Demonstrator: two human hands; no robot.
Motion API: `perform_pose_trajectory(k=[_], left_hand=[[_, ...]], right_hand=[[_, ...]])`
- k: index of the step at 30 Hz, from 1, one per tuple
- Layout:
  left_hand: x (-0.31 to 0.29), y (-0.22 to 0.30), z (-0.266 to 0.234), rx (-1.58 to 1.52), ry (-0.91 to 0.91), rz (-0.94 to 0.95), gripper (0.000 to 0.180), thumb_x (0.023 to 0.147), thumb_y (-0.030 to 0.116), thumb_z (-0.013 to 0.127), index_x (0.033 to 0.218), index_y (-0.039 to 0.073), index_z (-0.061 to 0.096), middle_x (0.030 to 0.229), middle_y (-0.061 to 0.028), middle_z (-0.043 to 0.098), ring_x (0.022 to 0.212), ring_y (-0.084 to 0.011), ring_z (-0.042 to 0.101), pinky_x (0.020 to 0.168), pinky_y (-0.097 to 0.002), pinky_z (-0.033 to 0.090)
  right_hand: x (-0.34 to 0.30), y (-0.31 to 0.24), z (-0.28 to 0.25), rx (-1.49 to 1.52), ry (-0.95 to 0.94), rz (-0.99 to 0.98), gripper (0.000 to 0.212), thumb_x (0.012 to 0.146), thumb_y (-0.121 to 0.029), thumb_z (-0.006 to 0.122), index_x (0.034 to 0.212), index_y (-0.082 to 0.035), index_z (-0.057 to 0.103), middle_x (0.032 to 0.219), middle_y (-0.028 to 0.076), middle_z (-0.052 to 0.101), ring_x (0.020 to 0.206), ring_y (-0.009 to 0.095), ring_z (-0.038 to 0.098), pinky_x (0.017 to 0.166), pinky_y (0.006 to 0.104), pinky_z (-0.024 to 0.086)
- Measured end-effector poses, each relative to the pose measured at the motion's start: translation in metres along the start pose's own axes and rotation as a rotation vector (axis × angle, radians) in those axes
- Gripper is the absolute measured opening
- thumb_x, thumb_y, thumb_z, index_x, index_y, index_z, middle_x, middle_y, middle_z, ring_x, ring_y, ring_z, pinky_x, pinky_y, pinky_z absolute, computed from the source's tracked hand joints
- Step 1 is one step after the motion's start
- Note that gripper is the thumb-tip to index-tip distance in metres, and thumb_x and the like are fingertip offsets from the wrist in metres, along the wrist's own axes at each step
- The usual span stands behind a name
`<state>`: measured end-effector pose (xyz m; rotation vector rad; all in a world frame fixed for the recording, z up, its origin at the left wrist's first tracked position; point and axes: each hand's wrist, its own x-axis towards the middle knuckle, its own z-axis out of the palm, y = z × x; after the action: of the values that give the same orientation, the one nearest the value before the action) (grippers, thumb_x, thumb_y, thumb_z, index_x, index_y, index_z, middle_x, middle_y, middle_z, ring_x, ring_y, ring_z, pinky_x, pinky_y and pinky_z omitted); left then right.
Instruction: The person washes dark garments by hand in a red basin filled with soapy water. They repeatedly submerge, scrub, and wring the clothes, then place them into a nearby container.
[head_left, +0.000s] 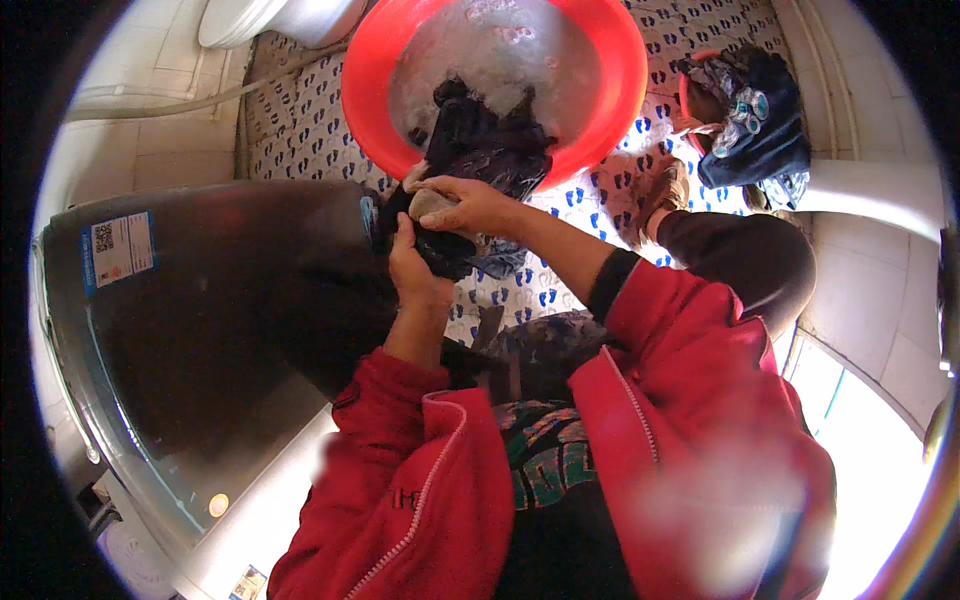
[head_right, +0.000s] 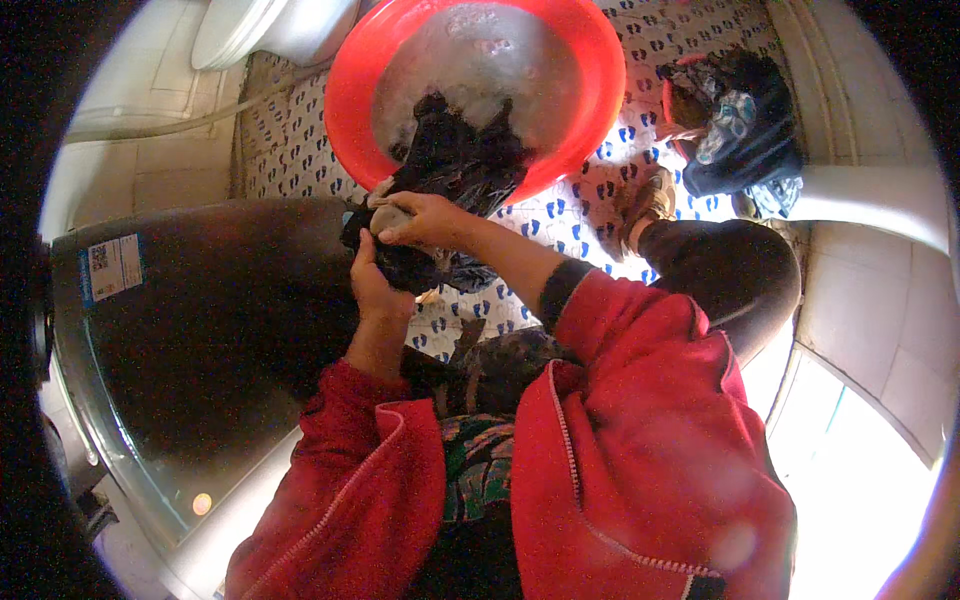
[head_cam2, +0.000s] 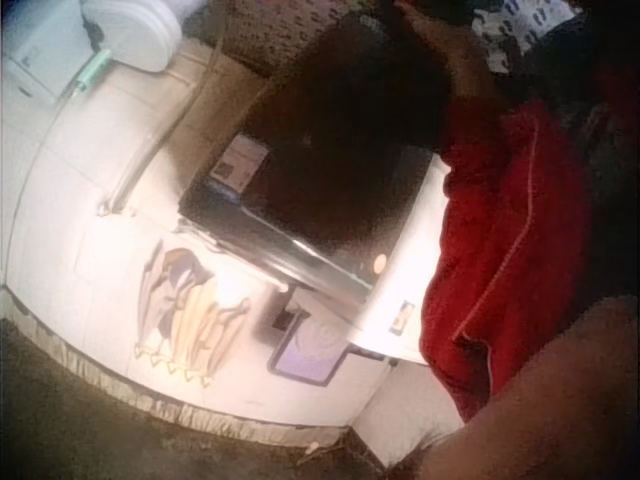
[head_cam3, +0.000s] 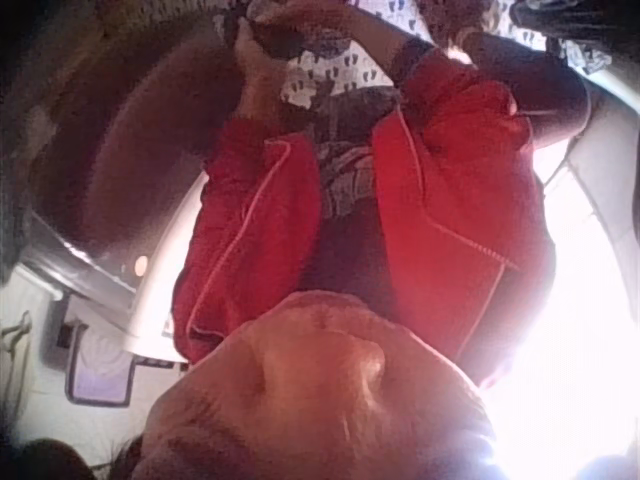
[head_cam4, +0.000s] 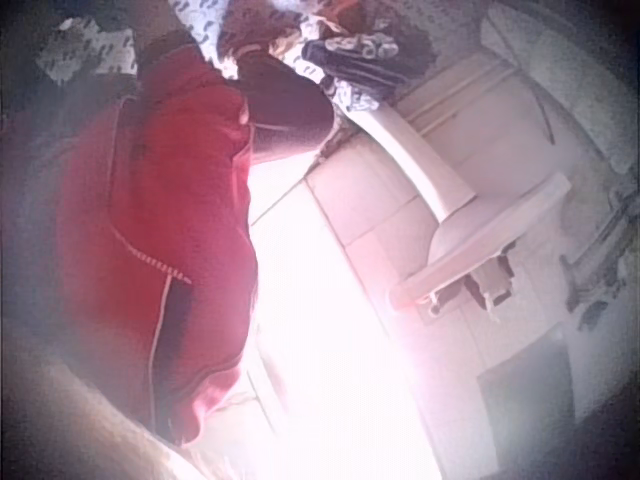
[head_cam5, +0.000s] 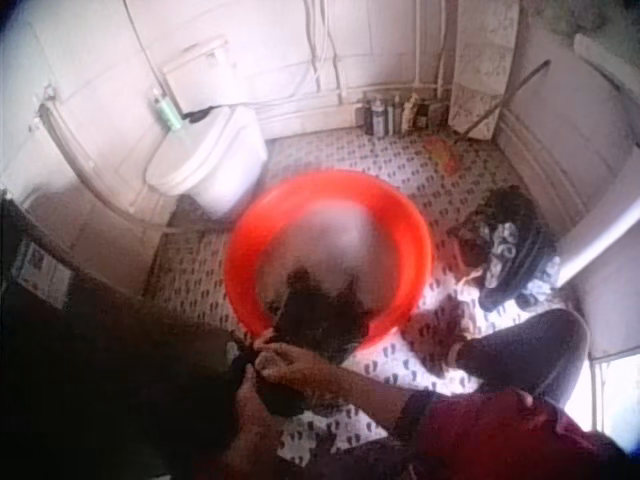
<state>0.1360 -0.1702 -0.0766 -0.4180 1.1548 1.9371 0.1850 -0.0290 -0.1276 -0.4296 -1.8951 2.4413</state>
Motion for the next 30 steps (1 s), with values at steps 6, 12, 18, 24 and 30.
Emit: perform_pose_trajectory(k=[6,12,18,24,30], left_hand=[[-0.013,-0.012,0.047,0.037,-0.239,-0.092,0.046,0.106,0.039,0.047,0.137,0.006,0.056,0.129,-0.0124,0.065,0.113,-0.0317,0.065,0.099,-0.0486,0.053],[-0.009,0.005,0.055,-0.075,-0.311,-0.042,0.049,0.107,0.041,0.044,0.136,0.003,0.055,0.131,-0.0145,0.063,0.117,-0.0329,0.064,0.103,-0.0487,0.051],[0.008,-0.002,0.065,-0.017,-0.149,0.086,0.049,0.108,0.041,0.039,0.13,0.002,0.057,0.127,-0.0177,0.064,0.114,-0.0351,0.064,0.103,-0.05,0.05],[-0.015,-0.005,0.07,-0.024,-0.317,-0.111,0.054,0.108,0.044,0.037,0.135,0.001,0.054,0.131,-0.0181,0.063,0.117,-0.0357,0.063,0.104,-0.0525,0.049],[-0.009,0.003,0.067,-0.221,-0.534,-0.185,0.056,0.108,0.043,0.035,0.139,0.0,0.051,0.135,-0.02,0.06,0.122,-0.0381,0.06,0.108,-0.0549,0.045]], right_hand=[[-0.001,0.086,-0.094,-0.192,0.374,-0.01,0.047,0.083,-0.016,0.08,0.126,-0.007,0.062,0.125,0.004,0.067,0.109,0.02,0.063,0.094,0.0357,0.05],[-0.091,0.01,-0.133,0.498,0.281,0.115,0.055,0.088,-0.019,0.074,0.136,-0.007,0.052,0.098,0.002,0.063,0.077,0.015,0.062,0.061,0.0335,0.052],[-0.098,-0.039,0.002,0.354,0.323,-0.203,0.072,0.082,-0.011,0.083,0.143,-0.016,0.046,0.113,0.001,0.062,0.097,0.014,0.06,0.083,0.0308,0.051],[-0.08,0.075,-0.05,0.615,0.489,0.208,0.033,0.082,-0.018,0.079,0.108,-0.012,0.062,0.085,0.0,0.062,0.071,0.014,0.058,0.059,0.0281,0.046],[-0.112,0.133,-0.06,0.576,0.532,0.46,0.019,0.087,-0.021,0.072,0.1,-0.013,0.06,0.07,0.001,0.055,0.051,0.015,0.052,0.044,0.0313,0.041]])
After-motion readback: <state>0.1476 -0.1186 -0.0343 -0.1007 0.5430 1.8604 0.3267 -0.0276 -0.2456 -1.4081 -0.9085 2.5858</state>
